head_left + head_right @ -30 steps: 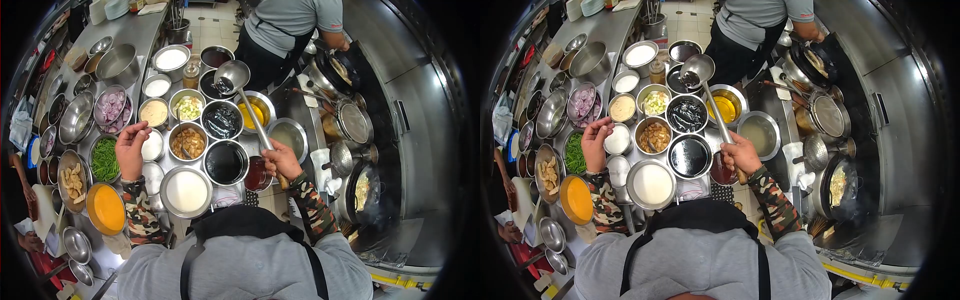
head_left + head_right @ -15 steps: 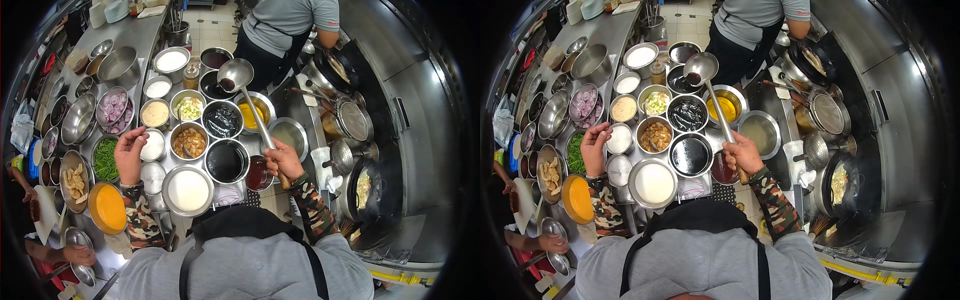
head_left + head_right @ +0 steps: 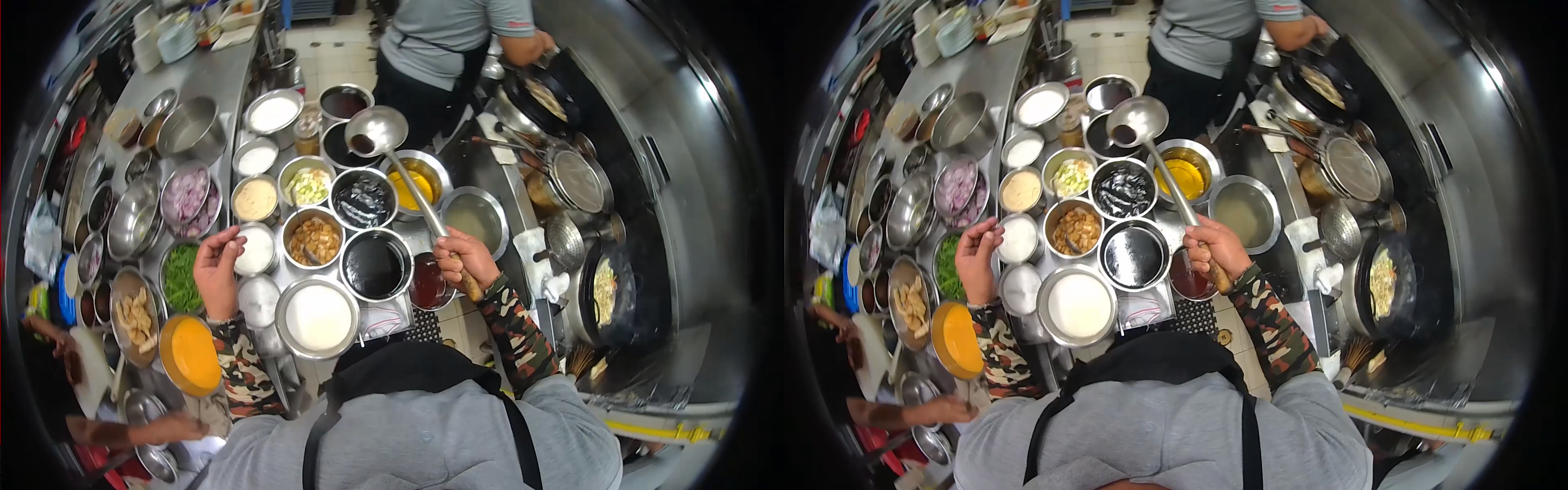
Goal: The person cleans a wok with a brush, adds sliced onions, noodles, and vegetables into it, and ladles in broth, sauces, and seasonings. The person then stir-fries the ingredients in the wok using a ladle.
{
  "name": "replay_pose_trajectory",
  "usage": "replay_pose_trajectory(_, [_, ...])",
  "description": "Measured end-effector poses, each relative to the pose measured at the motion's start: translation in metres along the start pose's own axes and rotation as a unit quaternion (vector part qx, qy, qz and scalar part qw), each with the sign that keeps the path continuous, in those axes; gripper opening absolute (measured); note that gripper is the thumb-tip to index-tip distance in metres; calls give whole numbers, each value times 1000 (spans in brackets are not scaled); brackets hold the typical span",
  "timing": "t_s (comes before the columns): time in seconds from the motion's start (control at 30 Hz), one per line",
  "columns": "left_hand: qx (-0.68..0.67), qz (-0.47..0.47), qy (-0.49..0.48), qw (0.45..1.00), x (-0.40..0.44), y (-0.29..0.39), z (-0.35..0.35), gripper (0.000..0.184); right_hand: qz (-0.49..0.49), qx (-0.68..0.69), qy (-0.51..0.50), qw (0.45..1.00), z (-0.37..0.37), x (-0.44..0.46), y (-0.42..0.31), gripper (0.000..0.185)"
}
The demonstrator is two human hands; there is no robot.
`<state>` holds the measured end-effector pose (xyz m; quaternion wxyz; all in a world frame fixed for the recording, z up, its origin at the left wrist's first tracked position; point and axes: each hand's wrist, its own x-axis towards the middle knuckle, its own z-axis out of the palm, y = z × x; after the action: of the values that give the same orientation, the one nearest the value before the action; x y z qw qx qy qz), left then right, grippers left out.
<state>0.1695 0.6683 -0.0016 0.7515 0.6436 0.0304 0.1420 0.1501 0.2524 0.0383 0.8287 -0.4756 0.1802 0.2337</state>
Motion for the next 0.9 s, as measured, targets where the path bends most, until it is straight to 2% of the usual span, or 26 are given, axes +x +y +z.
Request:
replay_pose_trajectory(0.07, [11,5,-14,1000,4,-2,15,21,49,163,-85,982,-16,-9,-4,34])
replay_pose_trajectory(0.13, [0,6,-38,999,3,-2,35,22,33,210,-87,973,-31,-35,-9,34])
replay_pose_trajectory(0.2, [-14,13,-67,998,-1,0,53,21,33,276,-141,950,-45,-78,-16,35])
replay_pose_trajectory(0.4, [33,53,-90,994,-18,-11,67,18,-107,362,-130,917,-113,-233,-16,46])
replay_pose_trajectory(0.53, [37,26,-86,995,-56,-11,85,22,-208,356,-38,910,-179,-331,-5,46])
replay_pose_trajectory(0.6, [44,24,-90,995,-75,-21,92,25,-237,321,70,914,-222,-367,0,43])
replay_pose_trajectory(0.67, [42,24,-97,994,-103,-17,112,24,-247,188,258,915,-273,-389,6,36])
replay_pose_trajectory(0.7, [45,25,-97,994,-119,-11,123,24,-227,56,326,916,-317,-397,11,37])
replay_pose_trajectory(0.73, [62,22,-107,992,-134,-4,135,22,-226,57,323,917,-355,-399,16,37])
replay_pose_trajectory(0.77, [80,19,-117,990,-147,-1,143,20,-192,-196,456,846,-390,-400,22,40])
replay_pose_trajectory(0.8, [85,18,-113,990,-159,3,149,20,-142,-432,547,702,-417,-402,25,43])
replay_pose_trajectory(0.87, [104,37,-144,983,-178,13,157,16,-148,-441,582,667,-457,-416,26,50])
replay_pose_trajectory(0.9, [117,36,-133,984,-189,18,161,12,-102,-557,629,532,-458,-415,31,53])
